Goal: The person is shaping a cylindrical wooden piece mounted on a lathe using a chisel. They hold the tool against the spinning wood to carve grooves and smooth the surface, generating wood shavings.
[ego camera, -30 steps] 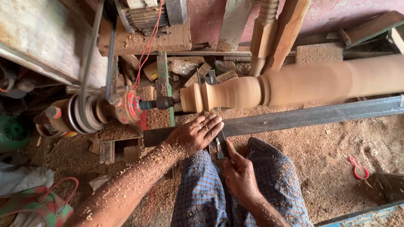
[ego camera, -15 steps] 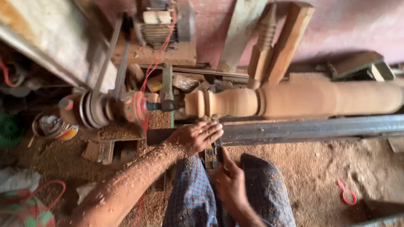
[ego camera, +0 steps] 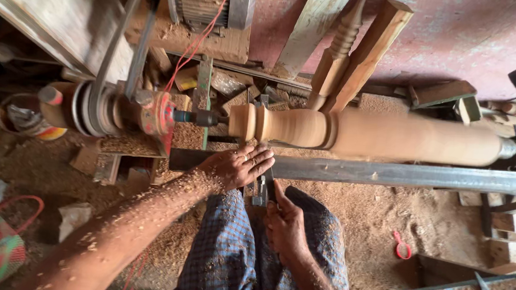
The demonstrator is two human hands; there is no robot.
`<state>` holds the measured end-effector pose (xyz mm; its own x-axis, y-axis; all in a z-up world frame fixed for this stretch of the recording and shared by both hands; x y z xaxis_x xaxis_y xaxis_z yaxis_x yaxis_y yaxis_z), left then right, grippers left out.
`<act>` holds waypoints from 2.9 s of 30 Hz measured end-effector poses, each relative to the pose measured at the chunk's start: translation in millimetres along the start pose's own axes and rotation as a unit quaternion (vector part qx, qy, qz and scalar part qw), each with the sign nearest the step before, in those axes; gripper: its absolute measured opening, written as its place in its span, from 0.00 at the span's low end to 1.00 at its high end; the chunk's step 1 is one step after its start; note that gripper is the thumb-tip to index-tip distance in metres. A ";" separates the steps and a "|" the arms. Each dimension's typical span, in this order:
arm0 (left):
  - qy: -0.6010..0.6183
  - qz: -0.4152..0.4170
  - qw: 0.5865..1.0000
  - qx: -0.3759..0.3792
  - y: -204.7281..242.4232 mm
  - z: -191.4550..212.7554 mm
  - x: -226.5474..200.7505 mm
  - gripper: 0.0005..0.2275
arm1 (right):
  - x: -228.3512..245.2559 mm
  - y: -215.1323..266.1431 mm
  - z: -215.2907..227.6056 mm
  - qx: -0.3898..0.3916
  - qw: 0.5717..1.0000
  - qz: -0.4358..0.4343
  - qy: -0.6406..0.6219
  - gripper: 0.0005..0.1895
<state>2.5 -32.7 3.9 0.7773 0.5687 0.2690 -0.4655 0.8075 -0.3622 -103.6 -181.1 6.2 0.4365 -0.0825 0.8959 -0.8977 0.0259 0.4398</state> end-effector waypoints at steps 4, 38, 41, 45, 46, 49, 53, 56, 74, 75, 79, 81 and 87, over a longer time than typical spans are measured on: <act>-0.016 -0.021 0.999 -0.039 1.6 -6.9 -1.7 0.21 | -4.8 0.1 -0.3 -0.003 1.000 0.011 -0.007 0.32; 0.015 0.022 1.000 -0.014 -9.0 -1.2 -0.5 0.24 | -21.0 -1.6 -33.1 -0.097 0.983 0.061 -0.146 0.30; 0.042 0.029 0.999 0.001 -9.5 1.4 0.8 0.23 | -15.7 1.4 -21.7 -0.079 0.992 0.035 -0.092 0.31; 0.050 0.034 0.998 -0.002 -10.4 1.3 1.8 0.23 | -4.1 0.6 -9.7 -0.040 0.995 0.000 -0.087 0.31; 0.051 0.039 0.998 -0.002 -9.9 -0.1 2.8 0.23 | 0.0 -1.0 -5.7 -0.026 0.996 0.002 -0.081 0.31; 0.052 0.026 0.998 -0.009 -11.8 -9.2 0.4 0.23 | 8.1 -2.7 7.0 0.010 0.999 -0.009 -0.049 0.31; 0.102 0.055 0.993 0.006 -6.2 -13.3 -0.2 0.24 | 15.1 -7.5 19.6 0.047 0.999 -0.017 -0.022 0.32; 0.062 0.056 0.997 0.002 -5.9 -11.2 0.2 0.24 | 23.1 -14.2 28.5 0.079 0.997 -0.002 -0.024 0.30; 0.062 0.017 0.997 -0.031 -4.4 2.5 3.2 0.23 | 14.3 -6.1 24.8 0.082 0.996 -0.020 0.009 0.31; 0.042 0.017 0.999 -0.027 -5.1 4.0 3.7 0.23 | 14.8 -7.3 23.2 0.076 0.997 -0.022 0.002 0.31; 0.008 0.014 1.000 -0.024 -3.2 2.2 1.6 0.21 | 12.5 -4.6 17.9 0.052 0.998 -0.038 -0.005 0.31; 0.009 0.014 1.000 -0.025 -4.2 -0.7 2.1 0.21 | 12.0 -4.6 16.8 0.044 0.998 -0.040 -0.010 0.31; -0.007 0.030 0.999 0.026 -5.1 3.8 0.7 0.24 | 4.3 -2.1 3.4 0.013 0.998 -0.026 -0.064 0.30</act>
<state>3.8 -35.8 9.3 0.7417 0.6175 0.2619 -0.5318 0.7793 -0.3314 -100.1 -184.9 8.8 0.4720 -0.2089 0.8565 -0.8765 -0.0067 0.4814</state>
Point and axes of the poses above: each hand's wrist, its own y-axis away from the middle knuckle, its own z-axis out of the back of the hand, x = y × z, the point moved 5 cm from there along -y, towards the middle knuckle, and after that the axes turned 12 degrees about z, right-handed, at the moved point
